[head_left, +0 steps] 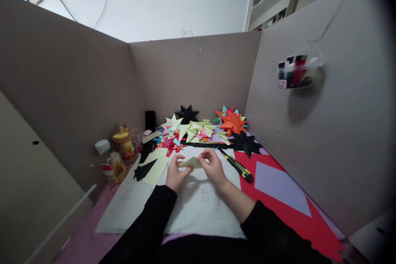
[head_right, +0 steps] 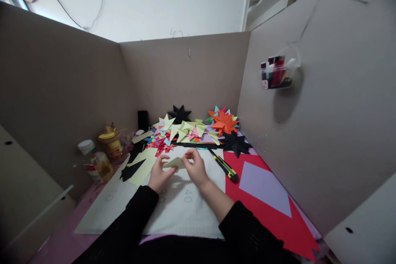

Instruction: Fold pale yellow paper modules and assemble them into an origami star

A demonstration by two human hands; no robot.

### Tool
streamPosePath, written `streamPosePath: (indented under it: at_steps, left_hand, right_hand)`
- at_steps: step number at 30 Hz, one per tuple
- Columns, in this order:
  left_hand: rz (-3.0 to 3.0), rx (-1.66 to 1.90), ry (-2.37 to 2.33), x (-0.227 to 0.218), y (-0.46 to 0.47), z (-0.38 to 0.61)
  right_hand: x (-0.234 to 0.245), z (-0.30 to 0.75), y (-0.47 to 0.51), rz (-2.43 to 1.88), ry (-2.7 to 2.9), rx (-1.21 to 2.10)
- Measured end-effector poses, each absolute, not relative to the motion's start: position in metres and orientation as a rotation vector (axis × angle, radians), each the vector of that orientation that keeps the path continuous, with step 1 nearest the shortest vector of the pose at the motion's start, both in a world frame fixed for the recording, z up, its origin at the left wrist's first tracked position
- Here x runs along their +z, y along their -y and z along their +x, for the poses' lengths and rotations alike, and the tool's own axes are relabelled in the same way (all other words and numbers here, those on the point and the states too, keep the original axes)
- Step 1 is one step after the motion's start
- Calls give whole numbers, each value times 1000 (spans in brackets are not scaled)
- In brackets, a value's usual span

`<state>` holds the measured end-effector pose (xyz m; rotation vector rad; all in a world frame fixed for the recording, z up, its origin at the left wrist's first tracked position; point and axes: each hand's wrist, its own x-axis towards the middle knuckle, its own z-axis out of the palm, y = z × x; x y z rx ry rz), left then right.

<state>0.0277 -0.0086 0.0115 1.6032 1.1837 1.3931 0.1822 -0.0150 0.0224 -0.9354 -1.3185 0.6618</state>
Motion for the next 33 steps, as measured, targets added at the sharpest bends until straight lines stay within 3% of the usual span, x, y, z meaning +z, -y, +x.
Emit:
streamPosePath:
  at_steps: [6,12,19,33]
  left_hand:
    - [1455,1418,-1097,9,7,30]
    - [1372,1432,-1113,7,2,24]
    - [1123,1333,-889,6,5,37]
    - [941,1661,-983,8,-13,6]
  right_hand:
    - [16,184,4,-809,1059,836]
    - [8,195,-10,-891,866,774]
    - [7,177,2,-937,1150,890]
    - [-3,180,8,-1040,1204,1221]
